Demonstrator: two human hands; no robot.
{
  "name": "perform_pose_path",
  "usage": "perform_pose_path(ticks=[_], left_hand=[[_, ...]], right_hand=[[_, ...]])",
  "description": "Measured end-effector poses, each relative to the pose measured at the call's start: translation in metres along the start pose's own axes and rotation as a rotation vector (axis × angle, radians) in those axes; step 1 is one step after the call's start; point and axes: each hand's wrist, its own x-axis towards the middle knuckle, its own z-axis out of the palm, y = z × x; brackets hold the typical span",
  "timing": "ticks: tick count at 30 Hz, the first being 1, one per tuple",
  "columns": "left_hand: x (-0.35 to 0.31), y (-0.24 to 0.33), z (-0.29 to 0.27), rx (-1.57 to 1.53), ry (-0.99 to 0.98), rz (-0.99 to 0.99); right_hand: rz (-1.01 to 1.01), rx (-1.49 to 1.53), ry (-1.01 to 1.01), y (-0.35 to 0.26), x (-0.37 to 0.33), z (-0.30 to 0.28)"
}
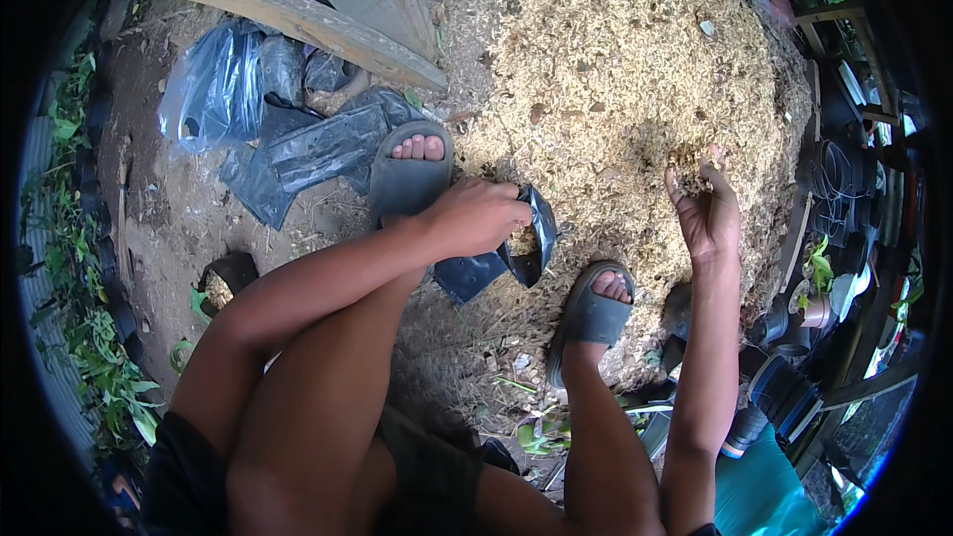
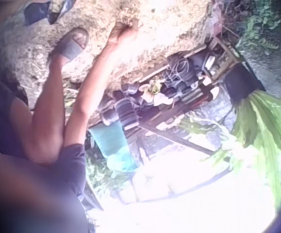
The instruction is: The person sits on the ground and fills black nursery bags with a loose substrate from a pile. They open each bag, scoop substrate with both hands, and place filled bags on the ground nearby.
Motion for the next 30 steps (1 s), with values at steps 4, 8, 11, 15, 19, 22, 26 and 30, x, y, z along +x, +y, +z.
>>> perform_pose_path(ticks=[4,8,11,15,19,22,26,30], left_hand=[[0.001,-0.001,0.006,0.024,-0.030,-0.043],[0.003,0.000,0.009,-0.088,0.032,-0.055],[0.005,0.002,0.007,-0.136,0.023,-0.092],[0.009,0.007,0.002,-0.189,-0.088,-0.271],[0.012,0.009,0.000,-0.317,-0.094,-0.348],[0.012,0.006,0.004,-0.392,-0.043,-0.331],[0.013,0.002,0.009,-0.393,-0.042,-0.327],[0.012,0.003,0.006,-0.388,-0.046,-0.309]], right_hand=[[0.143,-0.028,-0.115,0.022,-0.028,0.018],[0.261,-0.090,-0.205,0.038,-0.050,0.034],[0.344,-0.137,-0.312,0.047,-0.063,0.041],[0.453,-0.325,-0.392,0.061,-0.077,0.045],[0.391,-0.552,-0.422,0.084,-0.082,0.049],[0.098,-0.900,-0.454,0.101,-0.082,0.051],[0.097,-1.055,-0.448,0.113,-0.082,0.046],[-0.012,-1.041,-0.512,0.120,-0.082,0.046]])
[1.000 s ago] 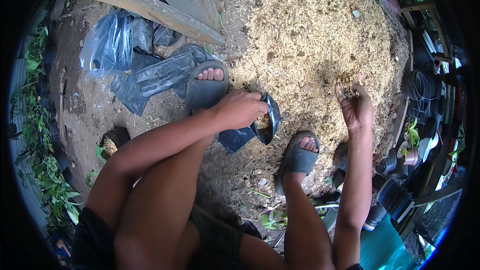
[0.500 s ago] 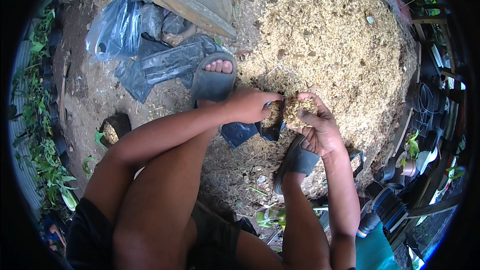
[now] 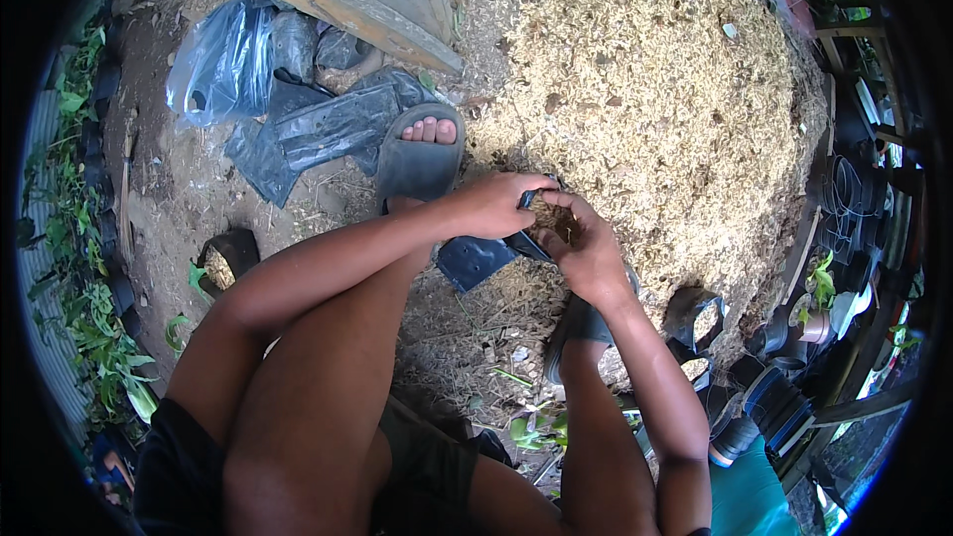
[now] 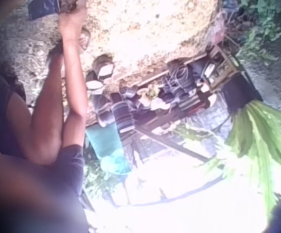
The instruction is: The person sits on the ground and fills black nursery bags with a loose substrate from a pile. They open each bag, scoop substrate with both hands, and place filled bags on the ground nearby.
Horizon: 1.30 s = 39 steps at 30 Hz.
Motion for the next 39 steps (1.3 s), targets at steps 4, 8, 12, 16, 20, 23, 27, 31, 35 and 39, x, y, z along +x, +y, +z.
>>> perform_pose_path(ticks=[4,8,12,16,20,23,27,31,35,39], left_hand=[[-0.003,0.007,-0.006,0.013,-0.074,-0.052],[-0.008,0.014,-0.011,0.079,-0.121,-0.130],[-0.013,0.016,-0.011,0.126,-0.071,-0.055],[-0.015,0.012,-0.009,0.132,-0.048,-0.047],[-0.016,0.005,-0.005,0.139,0.009,0.013],[-0.015,0.002,-0.005,0.150,0.014,0.004],[-0.015,0.004,-0.006,0.164,0.008,0.021],[-0.015,0.007,-0.007,0.144,-0.008,0.021],[-0.015,0.008,-0.008,0.114,-0.041,-0.026],[-0.013,0.010,-0.008,0.119,-0.048,-0.031]], right_hand=[[-0.010,-0.137,-0.053,-0.007,-0.005,-0.009],[0.115,-0.061,0.044,-0.008,0.003,-0.038],[-0.073,-0.388,0.465,0.010,0.028,-0.093],[0.171,-0.824,0.611,0.043,0.035,-0.143],[0.315,-1.006,0.568,0.081,0.028,-0.142],[0.188,-1.091,0.603,0.101,0.022,-0.144],[0.071,-1.026,0.745,0.120,0.021,-0.155],[-0.003,-0.612,0.880,0.119,0.026,-0.171],[0.120,0.511,0.826,0.085,0.027,-0.165],[0.130,0.766,0.436,0.029,0.018,-0.136]])
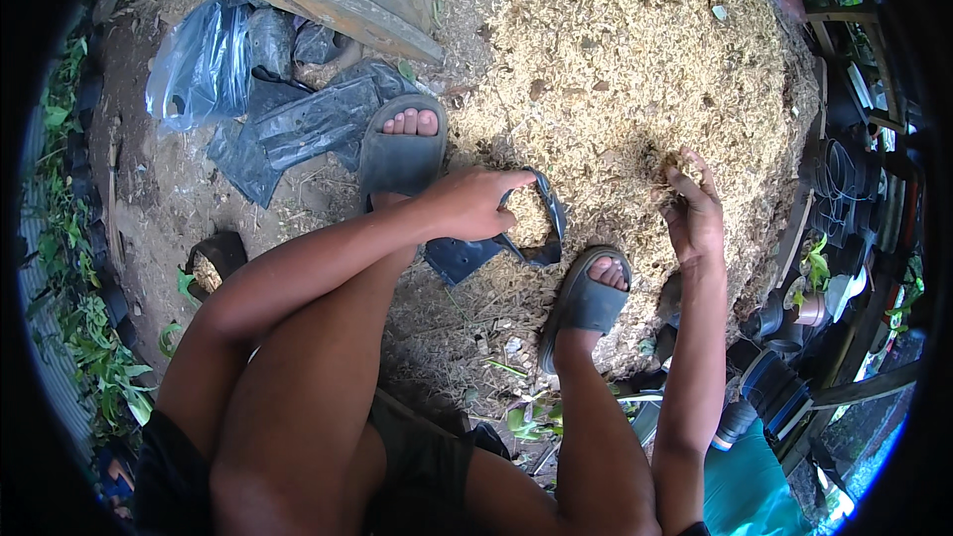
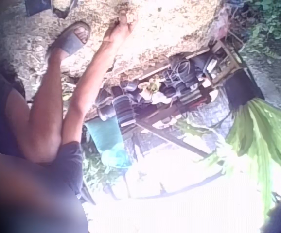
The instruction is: The person sits on the ground and fills black nursery bags with a loose substrate from a pile. They open each bag, scoop substrate with both hands, and place filled bags on the ground nearby.
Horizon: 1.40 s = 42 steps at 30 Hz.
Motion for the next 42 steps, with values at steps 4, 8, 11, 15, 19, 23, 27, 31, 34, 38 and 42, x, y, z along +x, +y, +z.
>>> perform_pose_path(ticks=[4,8,11,15,19,23,27,31,34,38,42], left_hand=[[0.002,-0.001,-0.001,0.002,-0.024,-0.024],[0.005,-0.002,0.003,0.022,0.009,-0.003],[0.007,-0.004,0.004,0.039,0.015,0.022],[0.005,-0.006,0.005,0.021,0.069,0.059],[0.006,-0.009,0.006,0.015,0.072,0.031],[0.006,-0.010,0.006,0.028,0.093,0.056],[0.005,-0.009,0.002,-0.007,0.048,-0.040],[0.004,-0.012,0.001,0.009,0.184,0.016],[0.006,-0.018,0.005,0.058,0.313,0.031],[0.005,-0.023,0.006,0.095,0.362,-0.066],[0.003,-0.020,0.002,0.116,0.304,-0.025]], right_hand=[[0.186,-0.086,-0.387,-0.007,-0.033,0.046],[0.046,-0.445,-0.653,0.020,-0.054,0.081],[0.052,-0.632,-0.678,0.041,-0.060,0.094],[0.108,-0.898,-0.613,0.051,-0.067,0.090],[-0.127,-0.827,-0.610,0.060,-0.070,0.088],[-0.302,-0.839,-0.485,0.064,-0.070,0.088],[-0.395,-1.278,-0.262,0.057,-0.073,0.085],[-0.142,-1.435,-0.304,0.058,-0.069,0.081],[-0.126,-1.427,-0.322,0.070,-0.065,0.076],[-0.189,-1.244,-0.257,0.085,-0.057,0.068],[-0.220,-1.229,-0.230,0.087,-0.050,0.064]])
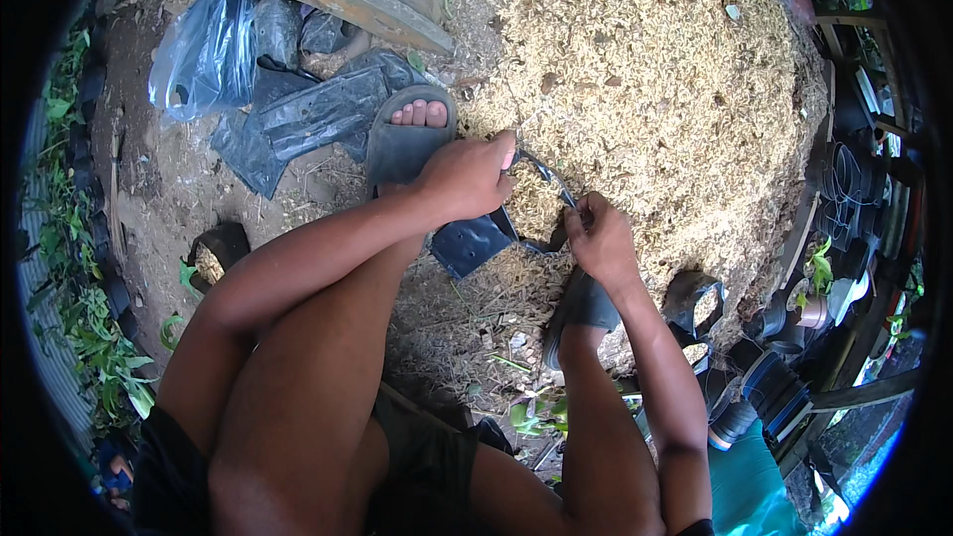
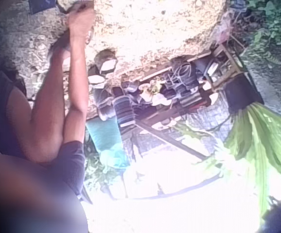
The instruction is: The person sits on the ground and fills black nursery bags with a loose substrate from a pile. They open each bag, scoop substrate with both hands, and place filled bags on the ground nearby.
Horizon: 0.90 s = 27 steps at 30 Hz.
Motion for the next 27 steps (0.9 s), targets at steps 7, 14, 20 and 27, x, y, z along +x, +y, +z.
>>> perform_pose_path(ticks=[7,14,20,27], left_hand=[[0.001,0.012,-0.013,0.259,-0.183,-0.166],[0.006,0.017,-0.023,0.188,-0.732,-0.416],[-0.003,0.022,-0.032,0.322,-0.404,-0.258],[-0.011,0.025,-0.027,0.326,-0.294,-0.105]], right_hand=[[0.020,0.035,0.005,-0.001,0.000,-0.002],[-0.049,-0.107,-0.010,-0.011,-0.006,-0.006],[-0.223,-0.143,0.048,-0.021,-0.021,-0.005],[-0.223,-0.045,0.033,-0.023,-0.028,0.005]])
